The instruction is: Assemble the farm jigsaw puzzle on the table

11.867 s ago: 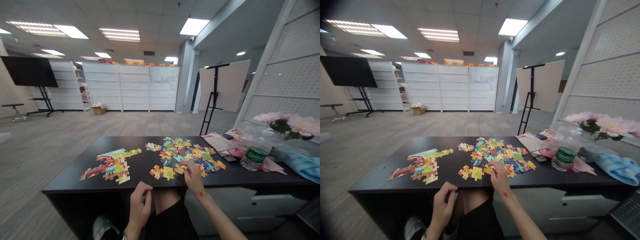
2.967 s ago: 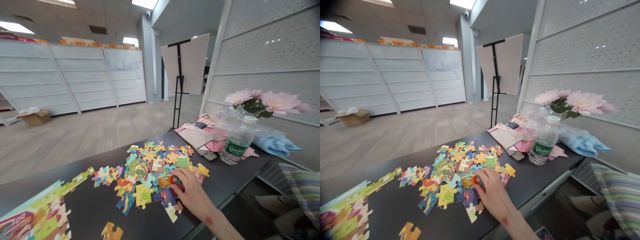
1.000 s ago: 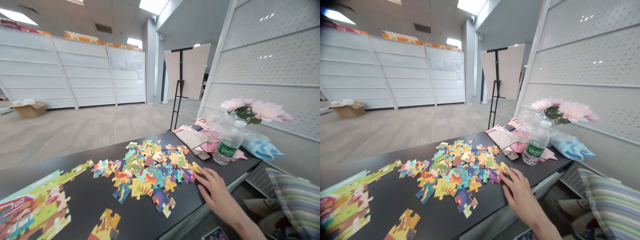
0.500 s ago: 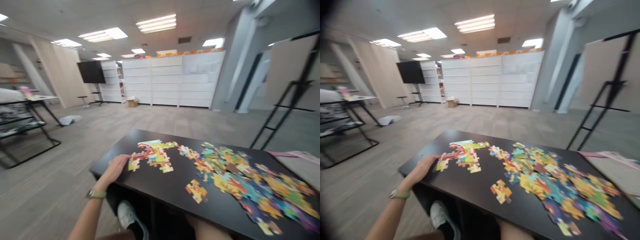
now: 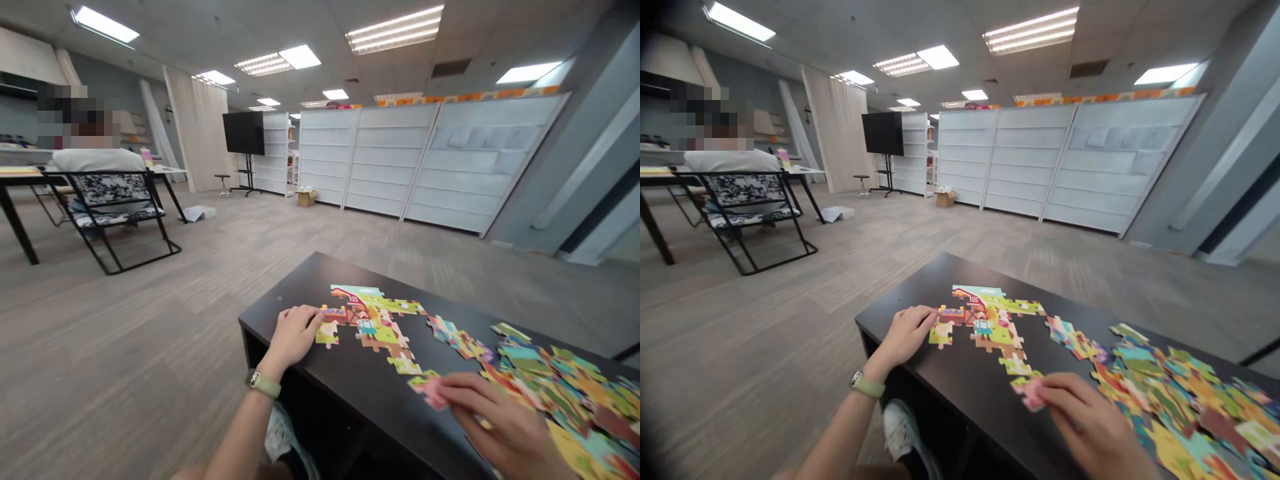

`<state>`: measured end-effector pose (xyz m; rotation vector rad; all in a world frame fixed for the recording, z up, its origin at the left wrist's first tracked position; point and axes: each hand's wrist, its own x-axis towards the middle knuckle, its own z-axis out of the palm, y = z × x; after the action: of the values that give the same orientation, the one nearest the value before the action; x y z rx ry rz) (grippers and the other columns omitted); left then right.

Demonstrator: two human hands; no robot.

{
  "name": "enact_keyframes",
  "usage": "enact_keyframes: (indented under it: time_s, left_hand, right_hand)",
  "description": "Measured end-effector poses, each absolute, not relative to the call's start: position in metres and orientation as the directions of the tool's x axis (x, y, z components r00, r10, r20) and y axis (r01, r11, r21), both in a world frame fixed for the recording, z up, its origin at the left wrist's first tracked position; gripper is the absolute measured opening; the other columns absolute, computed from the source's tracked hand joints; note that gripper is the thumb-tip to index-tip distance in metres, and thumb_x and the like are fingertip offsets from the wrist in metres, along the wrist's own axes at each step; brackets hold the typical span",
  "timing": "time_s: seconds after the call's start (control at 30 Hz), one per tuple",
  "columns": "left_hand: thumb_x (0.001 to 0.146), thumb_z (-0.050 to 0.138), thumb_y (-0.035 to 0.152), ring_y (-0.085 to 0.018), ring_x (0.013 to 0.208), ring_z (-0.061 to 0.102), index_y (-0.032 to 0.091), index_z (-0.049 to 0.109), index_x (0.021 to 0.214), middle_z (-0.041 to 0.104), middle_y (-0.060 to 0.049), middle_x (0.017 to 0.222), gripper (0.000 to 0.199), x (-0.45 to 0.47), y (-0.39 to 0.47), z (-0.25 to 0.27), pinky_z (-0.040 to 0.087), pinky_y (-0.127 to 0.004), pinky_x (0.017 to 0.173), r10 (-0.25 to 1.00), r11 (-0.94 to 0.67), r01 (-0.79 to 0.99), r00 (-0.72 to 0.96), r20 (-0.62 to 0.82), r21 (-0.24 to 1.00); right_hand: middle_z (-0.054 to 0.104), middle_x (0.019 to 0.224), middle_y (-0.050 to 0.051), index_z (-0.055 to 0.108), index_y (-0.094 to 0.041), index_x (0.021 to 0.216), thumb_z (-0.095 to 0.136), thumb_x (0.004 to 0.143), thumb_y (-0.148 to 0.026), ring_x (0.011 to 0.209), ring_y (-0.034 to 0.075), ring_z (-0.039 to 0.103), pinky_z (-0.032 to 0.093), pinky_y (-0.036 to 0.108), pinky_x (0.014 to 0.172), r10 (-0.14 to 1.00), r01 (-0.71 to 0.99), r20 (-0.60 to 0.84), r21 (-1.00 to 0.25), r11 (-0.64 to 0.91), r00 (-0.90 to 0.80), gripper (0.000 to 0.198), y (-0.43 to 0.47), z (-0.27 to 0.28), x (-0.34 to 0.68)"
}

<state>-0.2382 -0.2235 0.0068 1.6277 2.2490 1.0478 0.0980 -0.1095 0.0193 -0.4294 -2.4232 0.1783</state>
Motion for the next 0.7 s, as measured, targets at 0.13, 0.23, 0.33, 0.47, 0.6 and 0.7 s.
enact_keyframes:
  time_s: [0.13, 0.23, 0.33, 0.47, 0.6, 0.7]
  left_hand:
    - [0.103, 0.040, 0.037, -0.023, 0.118, 0.057, 0.032, 0.069, 0.109, 0.068, 0.001, 0.124, 0.030, -0.237, -0.226, 0.008, 0.033, -0.046, 0.106, 0.899, 0.122, 0.798, -0.341, 0.274, 0.591]
    - [0.101, 0.044, 0.029, -0.022, 0.118, 0.057, 0.034, 0.069, 0.109, 0.068, 0.002, 0.125, 0.027, -0.238, -0.228, 0.011, 0.034, -0.045, 0.104, 0.909, 0.106, 0.802, -0.318, 0.270, 0.587]
    - [0.097, 0.052, 0.030, -0.023, 0.118, 0.057, 0.034, 0.069, 0.111, 0.067, 0.000, 0.125, 0.022, -0.238, -0.229, 0.014, 0.034, -0.047, 0.105, 0.915, 0.106, 0.807, -0.308, 0.261, 0.581]
    - [0.084, 0.073, 0.039, -0.029, 0.127, 0.051, 0.034, 0.068, 0.116, 0.061, -0.003, 0.135, 0.033, -0.240, -0.233, 0.016, 0.030, -0.051, 0.111, 0.935, 0.079, 0.817, -0.259, 0.241, 0.571]
    - [0.082, 0.076, 0.040, -0.030, 0.131, 0.049, 0.035, 0.067, 0.120, 0.059, -0.004, 0.138, 0.040, -0.244, -0.236, 0.016, 0.029, -0.051, 0.113, 0.949, 0.081, 0.810, -0.241, 0.203, 0.581]
    - [0.087, 0.069, 0.036, -0.029, 0.131, 0.049, 0.035, 0.066, 0.120, 0.059, -0.003, 0.139, 0.033, -0.245, -0.236, 0.016, 0.030, -0.050, 0.113, 0.954, 0.077, 0.814, -0.229, 0.196, 0.576]
  right_hand:
    - [0.074, 0.100, 0.007, 0.069, -0.025, 0.111, 0.046, 0.100, -0.011, 0.090, 0.018, 0.072, 0.061, 0.028, 0.080, 0.026, -0.079, 0.596, -0.149, 0.986, -0.802, 0.029, -0.120, 0.021, 0.009]
    - [0.073, 0.096, 0.007, 0.068, -0.021, 0.111, 0.044, 0.101, -0.011, 0.082, 0.018, 0.071, 0.060, 0.031, 0.075, -0.047, -0.115, 0.592, -0.079, 0.990, -0.804, 0.028, -0.127, 0.014, -0.032]
    - [0.072, 0.099, 0.009, 0.068, -0.020, 0.111, 0.045, 0.102, -0.016, 0.083, 0.019, 0.070, 0.060, 0.031, 0.073, 0.022, -0.060, 0.485, -0.153, 0.986, -0.874, 0.025, -0.131, 0.011, -0.040]
    - [0.071, 0.108, 0.010, 0.067, -0.020, 0.113, 0.048, 0.099, -0.015, 0.090, 0.022, 0.068, 0.060, 0.037, 0.079, 0.023, -0.072, 0.393, -0.225, 0.972, -0.919, 0.024, -0.133, 0.015, -0.037]
    - [0.073, 0.113, 0.011, 0.067, -0.020, 0.118, 0.046, 0.097, -0.010, 0.094, 0.023, 0.068, 0.060, 0.039, 0.085, 0.001, -0.122, 0.422, -0.265, 0.956, -0.907, 0.031, -0.132, 0.018, -0.037]
    - [0.074, 0.113, 0.009, 0.068, -0.020, 0.121, 0.047, 0.096, -0.009, 0.095, 0.024, 0.067, 0.059, 0.040, 0.085, -0.017, -0.151, 0.424, -0.284, 0.947, -0.905, 0.034, -0.130, 0.017, -0.036]
